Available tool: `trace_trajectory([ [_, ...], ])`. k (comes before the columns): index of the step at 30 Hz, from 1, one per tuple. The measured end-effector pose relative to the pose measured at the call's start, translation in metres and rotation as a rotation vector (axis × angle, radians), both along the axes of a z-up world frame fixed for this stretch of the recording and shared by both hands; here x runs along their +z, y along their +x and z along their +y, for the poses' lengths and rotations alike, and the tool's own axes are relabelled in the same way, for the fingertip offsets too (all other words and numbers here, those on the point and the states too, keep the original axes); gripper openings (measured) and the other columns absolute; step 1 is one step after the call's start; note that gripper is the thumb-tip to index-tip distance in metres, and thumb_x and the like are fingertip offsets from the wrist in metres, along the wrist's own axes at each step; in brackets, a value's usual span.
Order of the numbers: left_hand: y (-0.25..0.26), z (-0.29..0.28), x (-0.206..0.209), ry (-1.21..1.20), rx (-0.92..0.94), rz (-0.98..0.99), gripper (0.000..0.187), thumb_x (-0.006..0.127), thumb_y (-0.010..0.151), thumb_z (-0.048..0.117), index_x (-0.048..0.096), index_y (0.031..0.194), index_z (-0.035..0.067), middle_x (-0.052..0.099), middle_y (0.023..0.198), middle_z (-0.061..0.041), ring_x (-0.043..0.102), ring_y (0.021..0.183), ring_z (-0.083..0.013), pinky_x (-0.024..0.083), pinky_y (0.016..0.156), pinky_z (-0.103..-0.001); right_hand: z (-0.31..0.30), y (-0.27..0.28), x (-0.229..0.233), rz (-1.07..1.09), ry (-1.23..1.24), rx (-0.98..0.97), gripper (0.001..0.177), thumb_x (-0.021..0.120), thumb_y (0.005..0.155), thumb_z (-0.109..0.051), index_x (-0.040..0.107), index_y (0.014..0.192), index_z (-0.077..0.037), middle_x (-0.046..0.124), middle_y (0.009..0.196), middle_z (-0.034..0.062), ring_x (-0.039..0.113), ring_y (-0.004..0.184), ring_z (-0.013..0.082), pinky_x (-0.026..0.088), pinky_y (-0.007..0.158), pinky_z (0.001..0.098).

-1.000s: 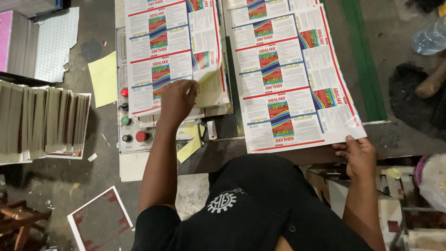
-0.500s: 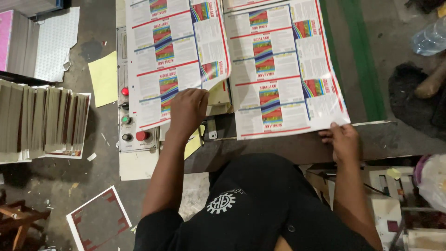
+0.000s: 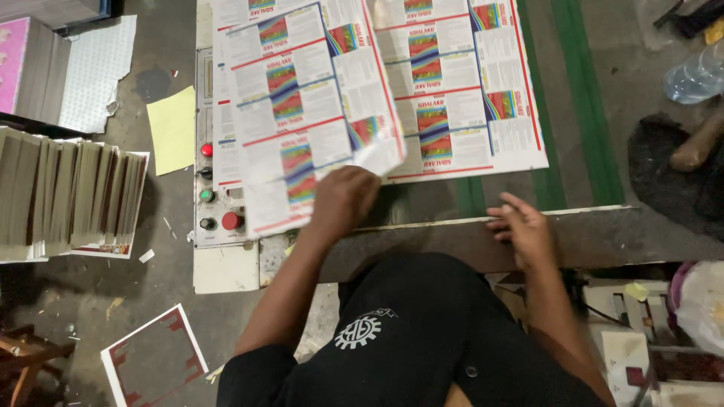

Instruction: The person sorts through a stack of printed sheets on a table, flipping pages and separating them into piles. The person handles the sheets by hand, moving them from one side of the table to another.

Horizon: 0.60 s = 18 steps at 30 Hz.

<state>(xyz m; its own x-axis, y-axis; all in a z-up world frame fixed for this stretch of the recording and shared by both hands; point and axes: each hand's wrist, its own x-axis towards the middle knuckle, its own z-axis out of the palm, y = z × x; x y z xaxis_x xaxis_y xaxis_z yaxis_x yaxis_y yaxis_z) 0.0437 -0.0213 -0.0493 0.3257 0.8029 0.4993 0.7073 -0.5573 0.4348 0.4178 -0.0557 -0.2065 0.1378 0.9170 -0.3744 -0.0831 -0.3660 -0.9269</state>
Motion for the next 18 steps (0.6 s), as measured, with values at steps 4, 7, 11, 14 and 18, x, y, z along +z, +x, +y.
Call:
trace_trajectory([
  [4, 0.045, -0.006, -0.015, -0.049, -0.141, 0.015, 0.009, 0.074, 0.091, 0.016, 0.073, 0.093, 0.007, 0.074, 0.095, -0.011, 0.070, 0.091, -0.0319, 0.055, 0.081, -0.044, 0.002, -0.037, -0.003, 0.060, 0.044, 0.185, 0.044, 0.058, 0.102, -0.021, 0.058, 0.143, -0.005, 0.076, 0.111, 0.0135, 0.073, 0.083, 0.0178, 0.057, 0.064, 0.0298],
  [7, 0.072, -0.008, -0.025, -0.095, -0.268, 0.046, 0.013, 0.073, 0.090, 0.020, 0.073, 0.090, 0.008, 0.074, 0.094, -0.010, 0.071, 0.093, -0.0310, 0.054, 0.082, -0.044, -0.001, -0.054, -0.003, 0.163, 0.145, 0.397, 0.039, 0.060, 0.102, -0.023, 0.062, 0.137, -0.005, 0.075, 0.106, 0.0131, 0.070, 0.079, 0.0163, 0.056, 0.065, 0.0274],
  [11, 0.082, -0.012, -0.027, -0.042, -0.368, 0.056, 0.020, 0.074, 0.089, 0.025, 0.071, 0.092, 0.005, 0.074, 0.103, -0.011, 0.071, 0.097, -0.0316, 0.054, 0.084, -0.044, 0.000, -0.058, -0.018, 0.307, 0.113, 0.361, 0.028, 0.060, 0.107, -0.022, 0.066, 0.121, 0.002, 0.075, 0.097, 0.0123, 0.070, 0.077, 0.0169, 0.055, 0.064, 0.0284],
  [14, 0.070, -0.004, -0.037, -0.026, -0.353, 0.066, 0.022, 0.074, 0.087, 0.023, 0.072, 0.096, 0.004, 0.074, 0.107, -0.013, 0.071, 0.101, -0.0321, 0.053, 0.087, -0.044, 0.001, -0.049, -0.012, 0.305, 0.107, 0.232, 0.025, 0.059, 0.108, -0.019, 0.066, 0.115, 0.004, 0.075, 0.093, 0.0135, 0.072, 0.076, 0.0194, 0.055, 0.061, 0.0295],
  [18, 0.036, 0.014, -0.034, -0.084, -0.238, 0.083, 0.023, 0.076, 0.082, 0.018, 0.072, 0.099, 0.002, 0.074, 0.108, -0.014, 0.070, 0.100, -0.0331, 0.052, 0.087, -0.045, -0.007, -0.032, 0.013, 0.292, 0.133, 0.044, 0.023, 0.057, 0.106, -0.017, 0.064, 0.120, -0.001, 0.073, 0.096, 0.0098, 0.072, 0.077, 0.0177, 0.056, 0.061, 0.0287],
])
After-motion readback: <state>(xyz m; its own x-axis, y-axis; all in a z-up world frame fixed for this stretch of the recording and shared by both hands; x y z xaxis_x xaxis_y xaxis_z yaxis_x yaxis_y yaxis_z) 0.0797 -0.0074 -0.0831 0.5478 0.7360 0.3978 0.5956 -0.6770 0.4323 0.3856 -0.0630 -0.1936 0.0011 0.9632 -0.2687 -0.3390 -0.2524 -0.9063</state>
